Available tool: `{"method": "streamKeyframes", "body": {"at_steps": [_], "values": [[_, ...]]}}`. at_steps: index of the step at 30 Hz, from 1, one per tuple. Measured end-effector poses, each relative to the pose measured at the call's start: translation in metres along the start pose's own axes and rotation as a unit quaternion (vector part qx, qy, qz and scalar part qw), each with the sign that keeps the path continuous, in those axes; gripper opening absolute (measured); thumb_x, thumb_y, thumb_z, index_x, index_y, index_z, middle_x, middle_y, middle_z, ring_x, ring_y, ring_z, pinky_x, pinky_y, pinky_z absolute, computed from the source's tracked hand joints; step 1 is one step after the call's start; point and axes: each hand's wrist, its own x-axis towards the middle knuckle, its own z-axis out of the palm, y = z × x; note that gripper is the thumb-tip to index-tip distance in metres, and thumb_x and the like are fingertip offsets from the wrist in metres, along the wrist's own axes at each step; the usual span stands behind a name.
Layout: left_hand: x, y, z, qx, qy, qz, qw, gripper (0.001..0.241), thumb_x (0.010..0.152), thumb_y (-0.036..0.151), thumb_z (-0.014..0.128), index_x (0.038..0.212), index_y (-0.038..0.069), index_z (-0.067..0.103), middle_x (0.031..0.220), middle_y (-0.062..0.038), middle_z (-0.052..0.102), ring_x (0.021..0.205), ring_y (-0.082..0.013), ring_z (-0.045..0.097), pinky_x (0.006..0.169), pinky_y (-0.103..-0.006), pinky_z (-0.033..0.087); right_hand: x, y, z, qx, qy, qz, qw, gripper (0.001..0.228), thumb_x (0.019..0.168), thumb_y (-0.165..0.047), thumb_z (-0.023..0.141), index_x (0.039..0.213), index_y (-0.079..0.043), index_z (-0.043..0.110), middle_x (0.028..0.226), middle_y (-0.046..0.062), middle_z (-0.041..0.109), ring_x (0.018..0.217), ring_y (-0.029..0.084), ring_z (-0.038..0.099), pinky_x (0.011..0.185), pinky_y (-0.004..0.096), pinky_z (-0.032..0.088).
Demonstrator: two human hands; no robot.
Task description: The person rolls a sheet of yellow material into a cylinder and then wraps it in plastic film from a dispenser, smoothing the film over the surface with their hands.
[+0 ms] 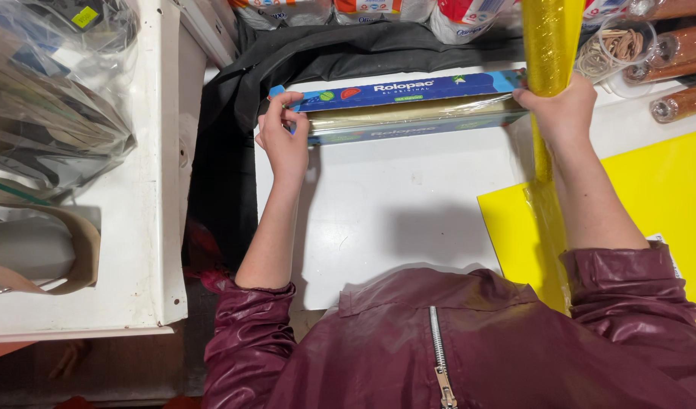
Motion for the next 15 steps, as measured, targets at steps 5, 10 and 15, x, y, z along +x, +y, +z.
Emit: {"method": "streamKeyframes", "body": {"at_steps": [5,10,15], "values": [[0.008,0.016,-0.004,-0.083,0.015,-0.015,0.996,0.031,0.09,0.007,0.066,0.109,0.03,0.071,0.071,0.016,0.06,0.087,-0.0069,0.058,0.096,-0.0306,0.042,0.005,-0.014,-0.012,0.115,-0.048,0.021,0.992,0.021,0.085,-0.014,0.09,0.099,-0.02,0.076,0.098,-0.009,0.076,0.087,0.003,0.07,0.078,0.021,0.057],[0.008,0.022,-0.002,-0.174,0.026,-0.035,0.984,0.029,0.089,0.0,0.066,0.106,0.023,0.074,0.068,0.009,0.057,0.073,-0.0049,0.048,0.077,-0.0215,0.045,0.008,-0.017,-0.015,0.14,-0.082,0.048,0.986,0.02,0.085,-0.012,0.087,0.098,-0.021,0.074,0.098,-0.009,0.075,0.083,0.003,0.07,0.078,0.018,0.06],[0.009,0.028,0.0,-0.267,0.054,-0.007,0.962,0.03,0.088,-0.002,0.059,0.105,0.018,0.074,0.065,0.009,0.049,0.081,-0.0069,0.055,0.103,-0.0271,0.047,0.007,-0.022,-0.02,0.17,-0.066,0.074,0.98,0.02,0.087,-0.014,0.088,0.097,-0.021,0.072,0.089,-0.006,0.071,0.073,0.006,0.067,0.07,0.02,0.058]]}}
